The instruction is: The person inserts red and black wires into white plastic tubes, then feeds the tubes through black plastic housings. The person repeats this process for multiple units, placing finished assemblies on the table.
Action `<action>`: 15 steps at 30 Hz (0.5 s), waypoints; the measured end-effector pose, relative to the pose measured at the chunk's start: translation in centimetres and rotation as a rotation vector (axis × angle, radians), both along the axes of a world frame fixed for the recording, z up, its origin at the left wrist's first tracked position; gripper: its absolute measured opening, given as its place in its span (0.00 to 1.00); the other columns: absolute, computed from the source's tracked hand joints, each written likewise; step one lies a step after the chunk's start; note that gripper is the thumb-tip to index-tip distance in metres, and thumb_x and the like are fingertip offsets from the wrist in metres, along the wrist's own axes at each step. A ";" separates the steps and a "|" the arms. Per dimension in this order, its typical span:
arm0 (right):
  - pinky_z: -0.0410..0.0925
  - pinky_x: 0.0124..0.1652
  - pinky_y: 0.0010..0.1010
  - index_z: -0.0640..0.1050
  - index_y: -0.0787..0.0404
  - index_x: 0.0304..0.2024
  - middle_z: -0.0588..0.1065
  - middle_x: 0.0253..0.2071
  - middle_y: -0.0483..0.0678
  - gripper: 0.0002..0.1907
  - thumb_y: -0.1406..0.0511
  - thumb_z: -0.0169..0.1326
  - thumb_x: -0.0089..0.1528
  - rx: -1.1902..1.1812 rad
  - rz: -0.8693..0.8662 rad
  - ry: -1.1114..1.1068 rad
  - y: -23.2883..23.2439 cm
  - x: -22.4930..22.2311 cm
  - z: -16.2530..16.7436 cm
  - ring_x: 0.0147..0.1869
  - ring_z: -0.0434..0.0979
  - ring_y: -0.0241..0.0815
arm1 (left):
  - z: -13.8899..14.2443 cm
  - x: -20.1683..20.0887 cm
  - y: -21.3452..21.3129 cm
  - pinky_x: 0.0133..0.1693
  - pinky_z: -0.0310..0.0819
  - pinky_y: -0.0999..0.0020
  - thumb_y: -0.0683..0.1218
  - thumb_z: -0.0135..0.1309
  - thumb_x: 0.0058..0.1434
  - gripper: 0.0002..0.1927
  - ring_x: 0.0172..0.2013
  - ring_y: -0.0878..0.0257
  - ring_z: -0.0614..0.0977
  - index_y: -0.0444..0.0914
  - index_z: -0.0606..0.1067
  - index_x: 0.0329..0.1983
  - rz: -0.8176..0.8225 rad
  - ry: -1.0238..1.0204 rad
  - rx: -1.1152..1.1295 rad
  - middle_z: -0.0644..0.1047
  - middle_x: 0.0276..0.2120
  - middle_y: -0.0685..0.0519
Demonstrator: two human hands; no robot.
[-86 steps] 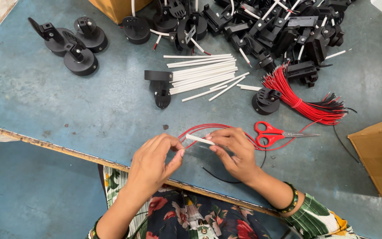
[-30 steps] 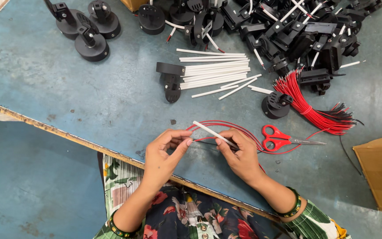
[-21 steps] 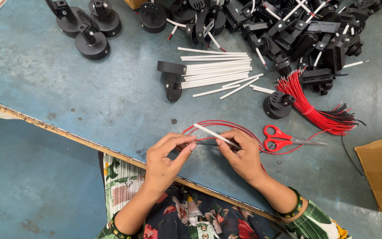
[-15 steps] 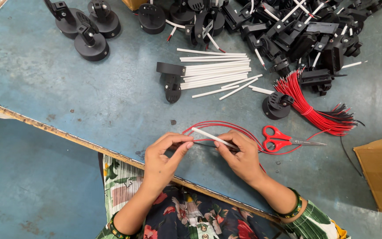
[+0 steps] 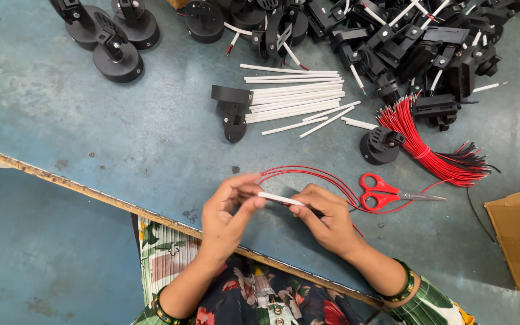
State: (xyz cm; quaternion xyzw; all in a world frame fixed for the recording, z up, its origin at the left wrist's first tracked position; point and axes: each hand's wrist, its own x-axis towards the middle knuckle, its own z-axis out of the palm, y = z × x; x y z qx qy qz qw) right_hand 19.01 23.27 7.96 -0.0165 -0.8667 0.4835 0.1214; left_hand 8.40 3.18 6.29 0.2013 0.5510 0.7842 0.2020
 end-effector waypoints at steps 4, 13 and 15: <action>0.66 0.36 0.26 0.82 0.66 0.41 0.76 0.33 0.46 0.07 0.67 0.58 0.65 -0.122 0.011 -0.016 0.4 0.3 -0.3 0.35 0.75 0.36 | -0.1 0.8 0.5 0.45 0.76 0.75 0.38 0.61 0.57 0.29 0.42 0.67 0.81 0.37 0.70 0.63 -0.150 -0.087 0.067 0.76 0.47 0.53; 0.66 0.34 0.24 0.83 0.66 0.41 0.76 0.33 0.45 0.08 0.67 0.58 0.65 -0.179 0.009 -0.090 0.3 0.7 -0.3 0.33 0.74 0.34 | -1.9 2.7 2.1 0.43 0.73 0.72 0.38 0.59 0.68 0.06 0.42 0.65 0.79 0.29 0.80 0.45 -0.018 -0.095 0.121 0.77 0.45 0.49; 0.64 0.29 0.25 0.84 0.66 0.41 0.76 0.32 0.46 0.08 0.67 0.58 0.63 -0.249 -0.036 -0.198 0.2 0.8 -0.3 0.28 0.72 0.34 | -1.9 3.0 2.4 0.51 0.75 0.70 0.40 0.55 0.69 0.07 0.47 0.63 0.81 0.30 0.77 0.45 -0.036 -0.166 0.162 0.80 0.46 0.48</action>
